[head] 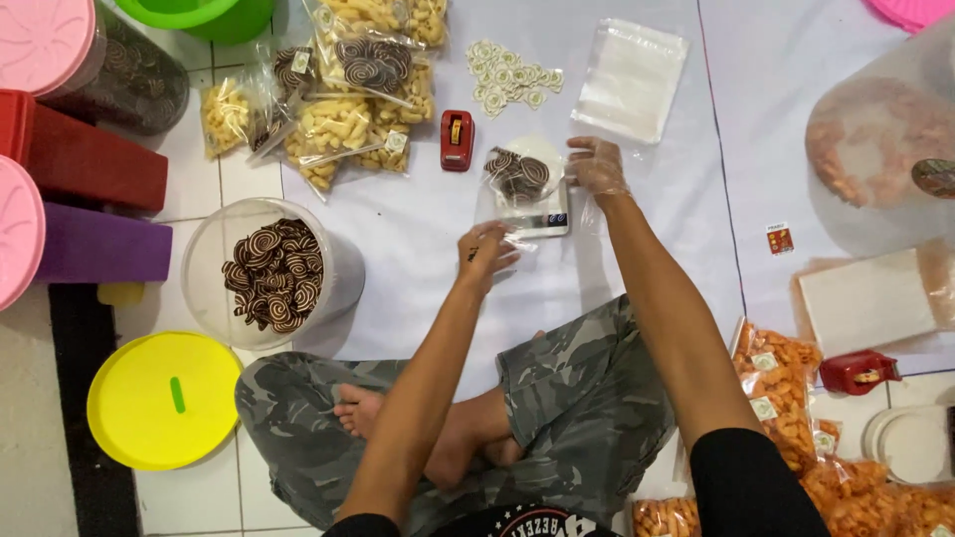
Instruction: Packing chocolate swirl cookies into small plastic bags and weighing them on a digital scale.
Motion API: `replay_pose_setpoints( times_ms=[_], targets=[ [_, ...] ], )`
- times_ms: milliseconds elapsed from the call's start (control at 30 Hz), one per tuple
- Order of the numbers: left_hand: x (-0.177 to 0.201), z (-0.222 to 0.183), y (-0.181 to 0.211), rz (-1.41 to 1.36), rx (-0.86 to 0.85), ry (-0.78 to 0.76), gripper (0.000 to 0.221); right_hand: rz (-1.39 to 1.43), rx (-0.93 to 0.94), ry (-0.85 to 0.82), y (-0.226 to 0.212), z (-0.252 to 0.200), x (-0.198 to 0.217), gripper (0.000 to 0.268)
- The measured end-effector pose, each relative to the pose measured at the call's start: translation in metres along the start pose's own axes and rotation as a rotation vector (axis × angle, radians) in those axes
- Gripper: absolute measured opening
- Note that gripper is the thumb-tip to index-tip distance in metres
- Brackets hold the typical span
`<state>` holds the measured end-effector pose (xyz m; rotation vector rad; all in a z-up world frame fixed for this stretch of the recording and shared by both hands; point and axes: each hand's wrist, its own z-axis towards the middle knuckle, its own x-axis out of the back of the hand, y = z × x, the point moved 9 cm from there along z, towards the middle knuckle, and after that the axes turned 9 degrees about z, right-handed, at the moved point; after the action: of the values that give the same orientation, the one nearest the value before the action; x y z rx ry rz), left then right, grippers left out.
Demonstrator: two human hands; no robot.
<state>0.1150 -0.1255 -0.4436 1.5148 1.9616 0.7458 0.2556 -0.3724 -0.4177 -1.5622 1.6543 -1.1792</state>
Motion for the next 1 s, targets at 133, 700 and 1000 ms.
replay_pose_setpoints(
  times_ms=[133, 700, 1000],
  targets=[
    [-0.014, -0.019, -0.01, -0.057, 0.119, -0.052, 0.05, -0.115, -0.019, 0.158, 0.007, -0.009, 0.017, 0.04],
    [-0.031, -0.015, -0.026, -0.062, 0.22, -0.169, 0.054, -0.296, -0.066, 0.185, 0.063, 0.033, 0.009, 0.05],
    [-0.02, -0.024, -0.034, 0.07, 0.224, -0.288, 0.078, -0.316, 0.063, 0.172, 0.028, 0.017, 0.007, 0.058]
  ],
)
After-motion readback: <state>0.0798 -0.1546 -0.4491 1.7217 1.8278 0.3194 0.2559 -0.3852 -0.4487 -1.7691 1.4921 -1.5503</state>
